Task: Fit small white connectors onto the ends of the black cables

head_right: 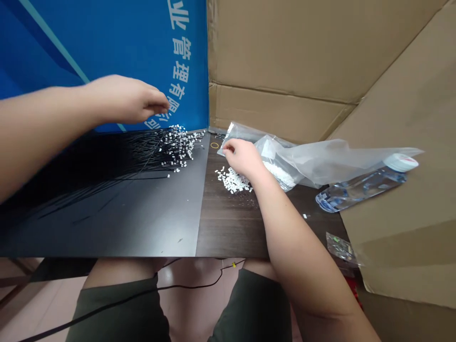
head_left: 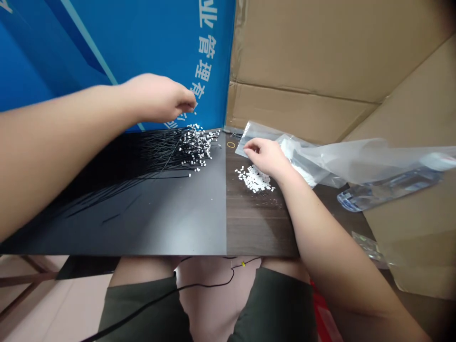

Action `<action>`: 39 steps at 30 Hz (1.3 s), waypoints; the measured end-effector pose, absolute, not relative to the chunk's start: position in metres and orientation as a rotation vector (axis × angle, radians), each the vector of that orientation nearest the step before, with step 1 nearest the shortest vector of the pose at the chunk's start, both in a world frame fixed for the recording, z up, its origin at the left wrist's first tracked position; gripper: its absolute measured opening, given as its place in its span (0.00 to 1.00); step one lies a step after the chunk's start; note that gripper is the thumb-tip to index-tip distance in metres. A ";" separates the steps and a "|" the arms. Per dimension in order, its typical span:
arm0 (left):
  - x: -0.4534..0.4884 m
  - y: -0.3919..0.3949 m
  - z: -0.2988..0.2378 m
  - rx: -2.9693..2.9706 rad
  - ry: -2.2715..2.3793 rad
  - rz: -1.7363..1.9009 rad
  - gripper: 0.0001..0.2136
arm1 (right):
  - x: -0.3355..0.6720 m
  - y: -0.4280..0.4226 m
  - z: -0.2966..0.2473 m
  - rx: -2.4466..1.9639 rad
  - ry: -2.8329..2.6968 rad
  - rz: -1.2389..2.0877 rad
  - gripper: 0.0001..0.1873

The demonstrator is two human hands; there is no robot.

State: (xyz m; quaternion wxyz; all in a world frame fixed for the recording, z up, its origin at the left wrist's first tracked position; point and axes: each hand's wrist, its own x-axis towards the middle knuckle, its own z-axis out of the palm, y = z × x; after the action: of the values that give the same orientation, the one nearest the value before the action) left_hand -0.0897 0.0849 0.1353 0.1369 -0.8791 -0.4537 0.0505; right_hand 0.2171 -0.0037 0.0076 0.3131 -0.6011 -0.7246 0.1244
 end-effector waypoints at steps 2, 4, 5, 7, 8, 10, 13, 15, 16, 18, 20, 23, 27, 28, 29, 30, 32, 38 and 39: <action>-0.087 0.096 0.108 -2.635 -1.263 0.116 0.28 | 0.216 -0.006 0.009 -1.598 -2.026 0.430 0.07; -0.082 0.094 0.078 -2.635 -1.298 0.044 0.18 | 0.215 -0.006 0.008 -1.571 -2.141 0.481 0.06; -0.079 0.088 0.063 -2.626 -1.310 -0.036 0.17 | 0.215 -0.006 0.006 -1.564 -2.184 0.478 0.06; -0.069 0.070 0.041 -2.587 -1.389 -0.271 0.19 | 0.214 -0.006 0.003 -1.605 -2.204 0.405 0.07; -0.063 0.058 0.033 -2.566 -1.466 -0.386 0.20 | 0.213 -0.005 0.002 -1.646 -2.177 0.344 0.08; -0.048 0.035 0.022 -2.556 -1.622 -0.605 0.19 | 0.210 -0.004 -0.001 -1.725 -2.083 0.211 0.12; -0.028 0.009 0.011 -2.792 -1.571 -0.769 0.14 | 0.201 0.005 0.000 -1.808 -2.005 0.059 0.16; -0.020 0.000 0.003 -2.845 -1.458 -0.879 0.15 | 0.193 0.019 0.004 -1.864 -2.043 -0.006 0.16; -0.019 -0.003 -0.001 -2.877 -1.394 -0.890 0.14 | 0.189 0.029 0.007 -1.895 -2.076 -0.034 0.16; -0.020 -0.006 -0.008 -2.993 -1.240 -0.891 0.13 | 0.181 0.054 0.012 -1.990 -2.141 -0.079 0.15; -0.022 -0.008 -0.011 -3.141 -1.102 -0.899 0.12 | 0.175 0.081 0.016 -2.093 -2.199 -0.097 0.16; -0.024 -0.013 -0.011 -3.231 -1.044 -0.951 0.11 | 0.168 0.115 0.016 -2.153 -2.243 -0.099 0.16; -0.021 -0.015 -0.011 -3.258 -1.049 -0.897 0.12 | 0.162 0.138 0.009 -2.211 -2.253 -0.170 0.17; -0.020 -0.015 -0.011 -3.267 -1.051 -0.888 0.13 | 0.161 0.139 0.006 -2.212 -2.253 -0.194 0.17; -0.019 -0.015 -0.012 -3.272 -1.051 -0.883 0.13 | 0.161 0.139 0.003 -2.205 -2.255 -0.217 0.17; -0.018 -0.015 -0.012 -3.273 -1.052 -0.881 0.13 | 0.161 0.139 0.001 -2.193 -2.258 -0.239 0.17; -0.018 -0.013 -0.014 -3.272 -1.052 -0.878 0.13 | 0.163 0.136 -0.005 -2.164 -2.258 -0.277 0.18; -0.016 -0.010 -0.017 -3.291 -1.065 -0.900 0.14 | 0.167 0.127 -0.012 -2.095 -2.229 -0.301 0.19; -0.015 -0.010 -0.018 -3.293 -1.072 -0.907 0.14 | 0.168 0.126 -0.012 -2.086 -2.222 -0.295 0.19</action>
State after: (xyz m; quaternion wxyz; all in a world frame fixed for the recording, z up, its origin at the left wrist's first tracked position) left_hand -0.0152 -0.0097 -0.0178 -0.2174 -0.8978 -0.2924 -0.2474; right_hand 0.1678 0.1259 -0.0119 0.0398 -0.6806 -0.7253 -0.0963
